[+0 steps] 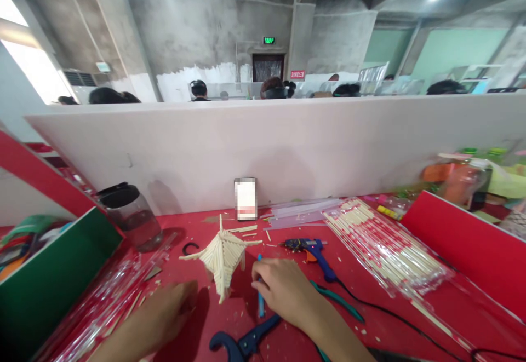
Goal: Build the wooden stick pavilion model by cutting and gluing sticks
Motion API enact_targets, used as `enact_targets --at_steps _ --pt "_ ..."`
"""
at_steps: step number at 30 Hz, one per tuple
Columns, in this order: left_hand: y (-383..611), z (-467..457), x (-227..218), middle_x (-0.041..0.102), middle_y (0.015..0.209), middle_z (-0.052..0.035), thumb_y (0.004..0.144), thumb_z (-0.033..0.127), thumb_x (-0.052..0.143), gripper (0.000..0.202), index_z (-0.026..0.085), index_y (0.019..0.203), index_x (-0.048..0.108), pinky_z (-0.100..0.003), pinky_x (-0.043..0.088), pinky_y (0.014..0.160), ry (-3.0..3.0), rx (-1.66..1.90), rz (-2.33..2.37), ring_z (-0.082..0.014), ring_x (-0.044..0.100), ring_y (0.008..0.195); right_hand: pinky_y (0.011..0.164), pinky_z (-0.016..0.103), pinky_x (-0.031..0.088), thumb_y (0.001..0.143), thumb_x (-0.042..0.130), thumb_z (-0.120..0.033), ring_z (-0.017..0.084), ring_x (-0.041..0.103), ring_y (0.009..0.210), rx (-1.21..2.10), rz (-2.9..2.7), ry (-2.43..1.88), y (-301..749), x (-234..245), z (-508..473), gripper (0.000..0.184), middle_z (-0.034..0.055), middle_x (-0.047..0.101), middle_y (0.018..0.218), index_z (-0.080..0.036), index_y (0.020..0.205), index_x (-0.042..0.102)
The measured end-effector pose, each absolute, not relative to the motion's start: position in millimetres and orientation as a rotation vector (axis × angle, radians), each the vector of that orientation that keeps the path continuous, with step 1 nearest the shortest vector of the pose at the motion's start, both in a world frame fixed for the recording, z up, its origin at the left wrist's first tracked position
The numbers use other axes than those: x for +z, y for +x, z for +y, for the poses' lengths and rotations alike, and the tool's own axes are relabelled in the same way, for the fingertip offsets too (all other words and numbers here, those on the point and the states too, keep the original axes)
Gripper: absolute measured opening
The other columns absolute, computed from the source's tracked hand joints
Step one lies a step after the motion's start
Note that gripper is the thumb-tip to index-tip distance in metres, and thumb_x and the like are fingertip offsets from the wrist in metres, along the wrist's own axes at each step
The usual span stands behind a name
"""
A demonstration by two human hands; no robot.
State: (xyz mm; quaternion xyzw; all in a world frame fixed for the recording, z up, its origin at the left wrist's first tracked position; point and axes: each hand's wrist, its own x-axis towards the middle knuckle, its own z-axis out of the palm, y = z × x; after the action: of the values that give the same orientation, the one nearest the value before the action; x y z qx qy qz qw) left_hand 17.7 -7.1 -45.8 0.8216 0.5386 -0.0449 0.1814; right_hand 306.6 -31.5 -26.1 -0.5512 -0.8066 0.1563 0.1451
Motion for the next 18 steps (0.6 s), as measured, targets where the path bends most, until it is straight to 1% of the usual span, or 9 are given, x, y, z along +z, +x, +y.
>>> enact_targets --at_steps 4,6,9,11,12,15,18 --pt "22 -9 -34 0.076 0.091 -0.011 0.081 0.005 0.051 0.021 0.019 0.088 0.065 -0.033 0.034 0.064 2.327 -0.207 1.524 -0.0286 0.069 0.081 0.069 0.027 0.038 0.093 0.069 -0.022 0.021 0.071 0.083 0.508 -2.304 -1.599 306 -23 -33 0.006 0.0013 0.078 0.09 -0.023 0.088 0.073" --pt "22 -10 -25 0.075 0.092 -0.0105 0.083 0.007 0.05 0.02 0.019 0.09 0.066 -0.032 0.037 0.065 2.268 -0.185 1.507 -0.0274 0.069 0.082 0.069 0.027 0.039 0.092 0.069 -0.022 0.021 0.07 0.081 0.556 -2.281 -1.595 306 -21 -35 0.007 0.0017 0.078 0.088 -0.023 0.087 0.073" --pt "17 -12 -9 0.074 0.098 -0.007 0.091 0.015 0.048 0.021 0.02 0.1 0.066 -0.03 0.042 0.071 2.143 -0.061 1.399 -0.0234 0.067 0.085 0.069 0.026 0.04 0.091 0.069 -0.024 0.019 0.069 0.078 0.69 -2.245 -1.568 306 -15 -38 0.008 0.0021 0.078 0.086 -0.023 0.088 0.076" --pt "14 -15 2 0.072 0.094 -0.0029 0.094 0.021 0.049 0.019 0.022 0.102 0.066 -0.028 0.044 0.071 2.082 -0.037 1.296 -0.0208 0.064 0.082 0.068 0.025 0.041 0.089 0.071 -0.026 0.019 0.069 0.078 0.826 -2.242 -1.505 305 -10 -40 0.009 0.0021 0.079 0.086 -0.024 0.09 0.079" --pt "13 -16 6 0.071 0.091 -0.001 0.094 0.025 0.052 0.016 0.022 0.101 0.066 -0.027 0.045 0.07 2.03 -0.032 1.242 -0.0198 0.063 0.08 0.068 0.025 0.042 0.088 0.072 -0.027 0.018 0.069 0.077 0.911 -2.25 -1.458 304 -8 -42 0.01 0.0021 0.079 0.086 -0.024 0.091 0.08" --pt "15 -19 10 0.067 0.087 0.0021 0.087 0.029 0.066 0.008 0.022 0.092 0.064 -0.025 0.047 0.07 1.811 0.037 1.051 -0.0183 0.063 0.081 0.064 0.023 0.043 0.085 0.075 -0.032 0.017 0.069 0.074 1.193 -2.25 -1.319 296 -4 -47 0.016 0.0019 0.081 0.084 -0.025 0.097 0.083" --pt "23 -20 2 0.063 0.073 0.0044 0.082 0.032 0.073 0.021 0.021 0.083 0.055 -0.025 0.049 0.064 1.494 0.105 0.887 -0.0171 0.065 0.069 0.061 0.021 0.044 0.081 0.079 -0.035 0.017 0.07 0.073 1.415 -2.126 -1.306 281 -9 -56 0.022 0.0022 0.081 0.084 -0.024 0.099 0.084"
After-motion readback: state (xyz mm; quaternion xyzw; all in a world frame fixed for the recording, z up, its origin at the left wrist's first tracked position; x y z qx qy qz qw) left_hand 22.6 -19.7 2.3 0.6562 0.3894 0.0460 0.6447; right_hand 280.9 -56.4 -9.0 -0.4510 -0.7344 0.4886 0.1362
